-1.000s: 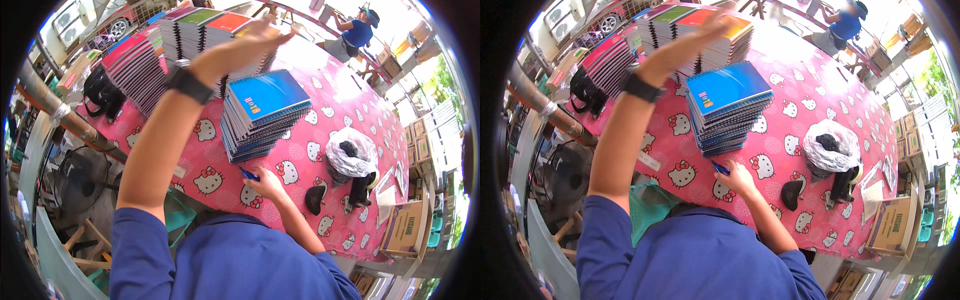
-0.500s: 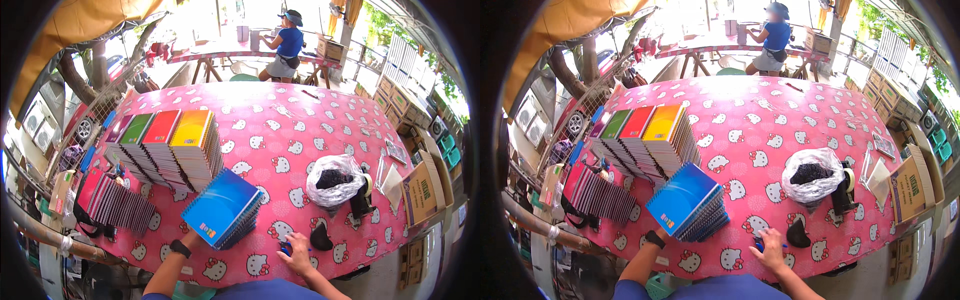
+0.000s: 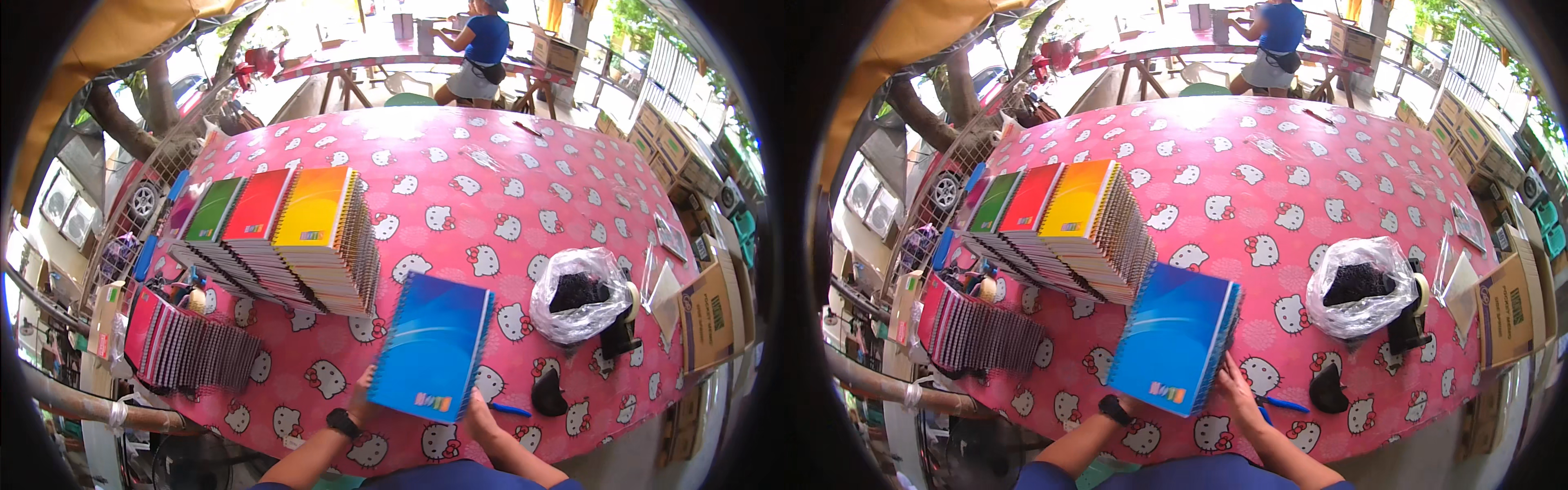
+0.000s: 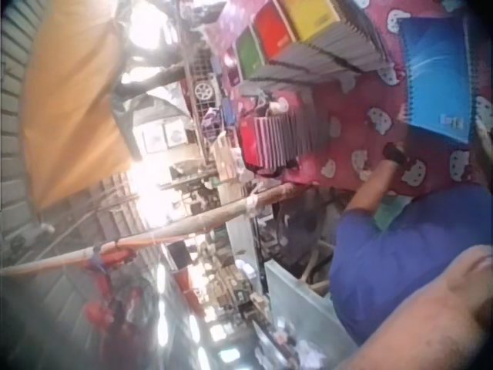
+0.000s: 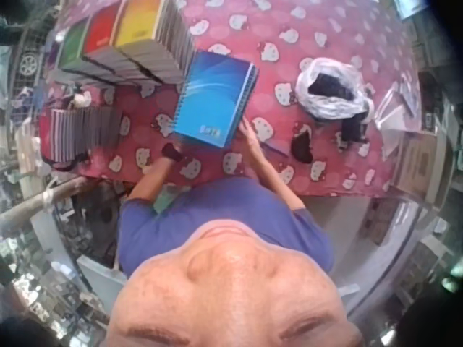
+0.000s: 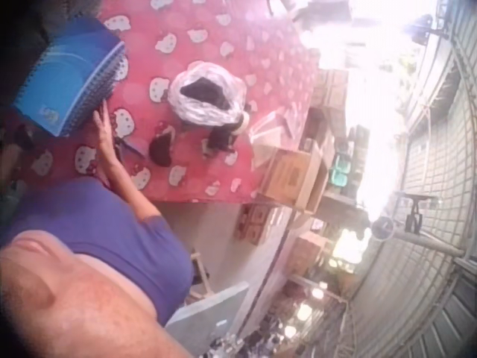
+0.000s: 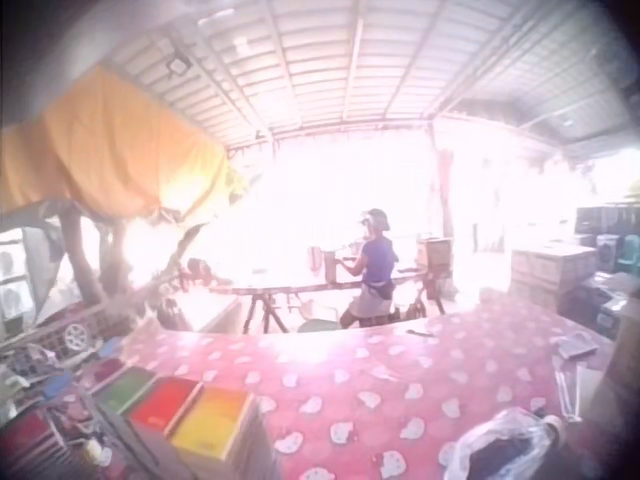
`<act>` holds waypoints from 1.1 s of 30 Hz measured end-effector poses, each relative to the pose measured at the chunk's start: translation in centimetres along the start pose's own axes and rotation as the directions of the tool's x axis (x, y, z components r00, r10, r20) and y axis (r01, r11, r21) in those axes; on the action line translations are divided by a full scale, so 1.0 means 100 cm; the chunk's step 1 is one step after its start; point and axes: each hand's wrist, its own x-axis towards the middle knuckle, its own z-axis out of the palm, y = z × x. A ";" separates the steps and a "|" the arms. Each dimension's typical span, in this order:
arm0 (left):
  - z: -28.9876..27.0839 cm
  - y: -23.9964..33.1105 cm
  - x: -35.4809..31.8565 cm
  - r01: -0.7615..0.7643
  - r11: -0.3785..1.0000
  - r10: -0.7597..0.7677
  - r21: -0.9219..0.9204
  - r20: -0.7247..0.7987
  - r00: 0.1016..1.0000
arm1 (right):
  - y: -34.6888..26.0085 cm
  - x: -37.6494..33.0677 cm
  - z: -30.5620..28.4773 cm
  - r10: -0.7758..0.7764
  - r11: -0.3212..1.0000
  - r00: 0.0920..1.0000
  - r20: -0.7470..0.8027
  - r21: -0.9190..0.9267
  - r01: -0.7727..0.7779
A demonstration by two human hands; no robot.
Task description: The person trims the excess plastic from the spiral bindings of stacked notebooks using blue pliers, moving between different colored stacks of notebooks on a table.
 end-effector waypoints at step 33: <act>-0.009 0.070 0.066 0.287 0.620 -0.383 -0.730 0.037 0.923 | -0.001 -0.031 -0.092 -0.422 -0.079 0.899 0.114 -0.993 0.088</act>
